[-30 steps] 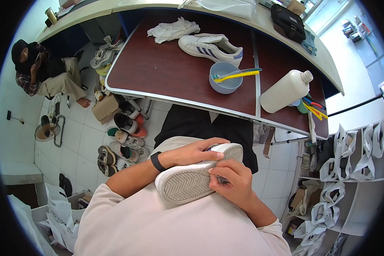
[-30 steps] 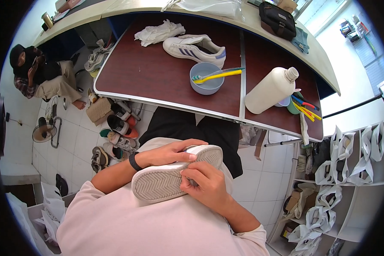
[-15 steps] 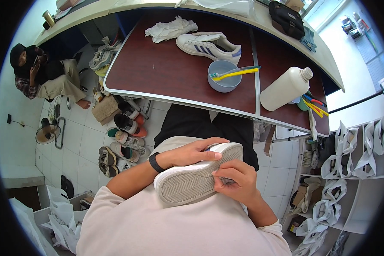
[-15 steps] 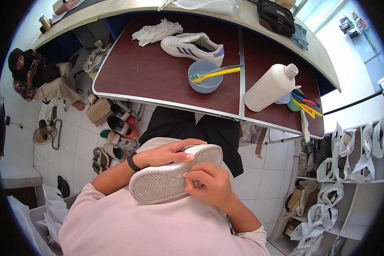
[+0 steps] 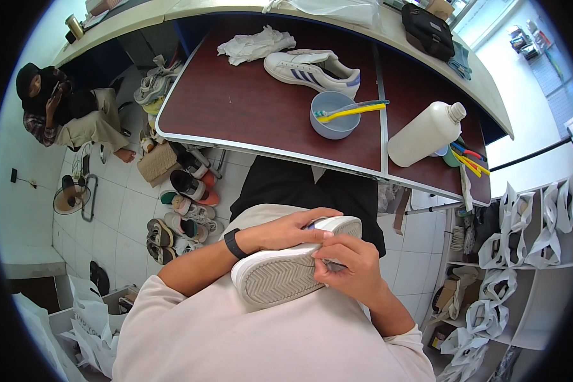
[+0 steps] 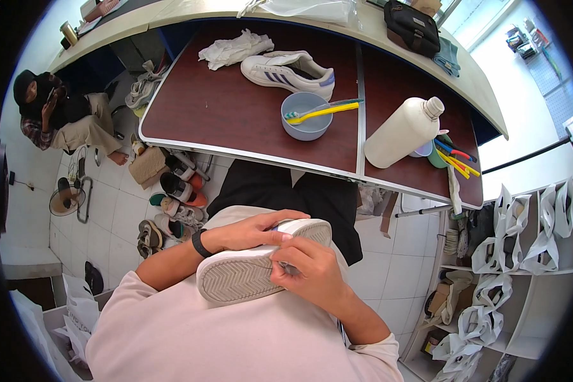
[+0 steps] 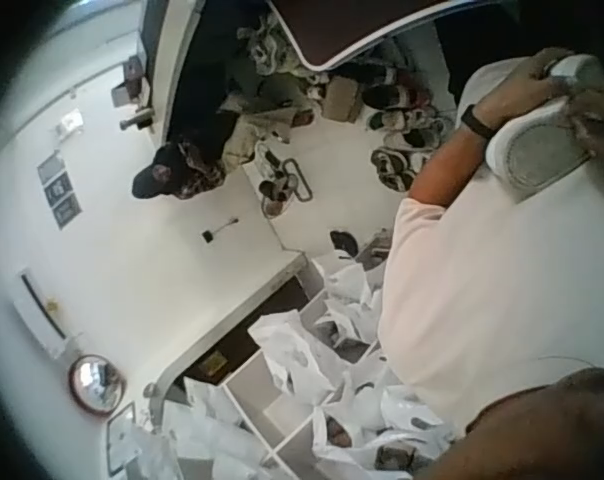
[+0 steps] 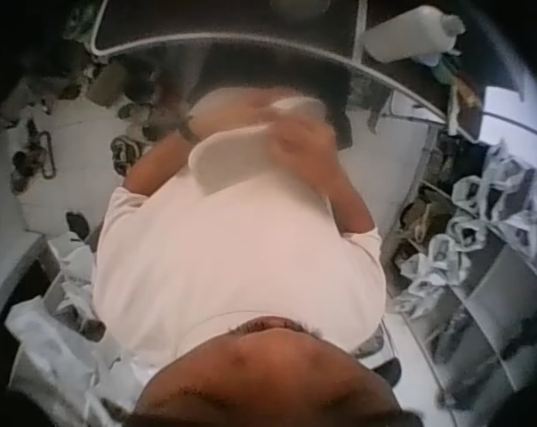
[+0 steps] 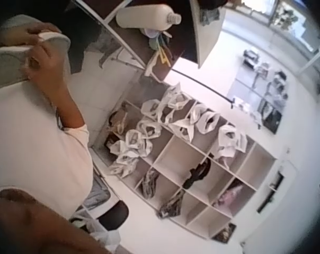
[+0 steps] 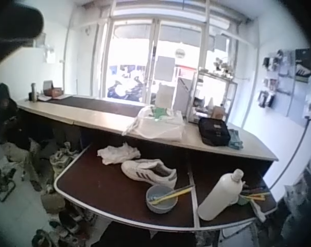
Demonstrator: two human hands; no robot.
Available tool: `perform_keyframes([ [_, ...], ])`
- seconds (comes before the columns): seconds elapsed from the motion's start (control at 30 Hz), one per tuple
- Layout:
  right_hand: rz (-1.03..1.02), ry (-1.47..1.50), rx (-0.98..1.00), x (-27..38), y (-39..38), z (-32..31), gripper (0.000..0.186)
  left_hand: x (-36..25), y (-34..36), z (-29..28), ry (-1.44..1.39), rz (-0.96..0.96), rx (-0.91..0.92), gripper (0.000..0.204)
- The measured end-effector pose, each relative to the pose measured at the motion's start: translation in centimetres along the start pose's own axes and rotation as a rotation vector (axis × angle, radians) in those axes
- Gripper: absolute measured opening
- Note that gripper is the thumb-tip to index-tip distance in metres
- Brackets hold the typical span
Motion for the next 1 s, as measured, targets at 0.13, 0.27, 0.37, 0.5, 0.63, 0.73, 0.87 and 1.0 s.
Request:
perform_keyframes([
  [0.13,0.023,0.011,-0.013,0.0,-0.5,-0.2,0.022,-0.2,-0.2,0.1,0.043,-0.007,0.001,0.067],
  [0.27,0.027,-0.008,0.020,0.0,-0.5,-0.1,0.022,0.1,-0.3,0.0,0.016,-0.031,-0.012,0.067],
  [0.37,0.025,-0.016,-0.065,0.2,0.0,0.3,0.022,0.1,-0.1,0.0,0.000,-0.005,-0.010,0.067],
  [0.5,0.023,-0.030,0.015,0.3,-0.6,-0.1,0.022,0.5,-0.4,-0.1,0.012,-0.021,-0.025,0.068],
  [0.63,0.025,-0.026,0.012,0.3,-0.7,-0.1,0.022,0.6,-0.4,-0.2,-0.039,-0.029,-0.026,0.067],
  [0.73,-0.001,0.011,0.026,0.5,-1.1,0.0,0.022,-0.1,0.0,0.1,0.035,-0.004,0.010,0.066],
  [0.87,-0.003,0.036,0.018,0.6,-1.4,0.2,0.023,0.4,-0.1,-0.1,-0.016,-0.014,-0.029,0.066],
  [1.0,0.043,0.064,-0.013,0.0,-1.4,-0.2,0.024,0.4,-0.2,-0.2,-0.070,-0.015,-0.007,0.067],
])
Point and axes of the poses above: each hand's wrist, its own y-axis towards the middle knuckle, its own z-axis out of the palm, x = y × z, the point moved 5 cm from there along y, towards the middle knuckle, and after that the axes turned 14 degrees about -y, right-handed, at the moved point
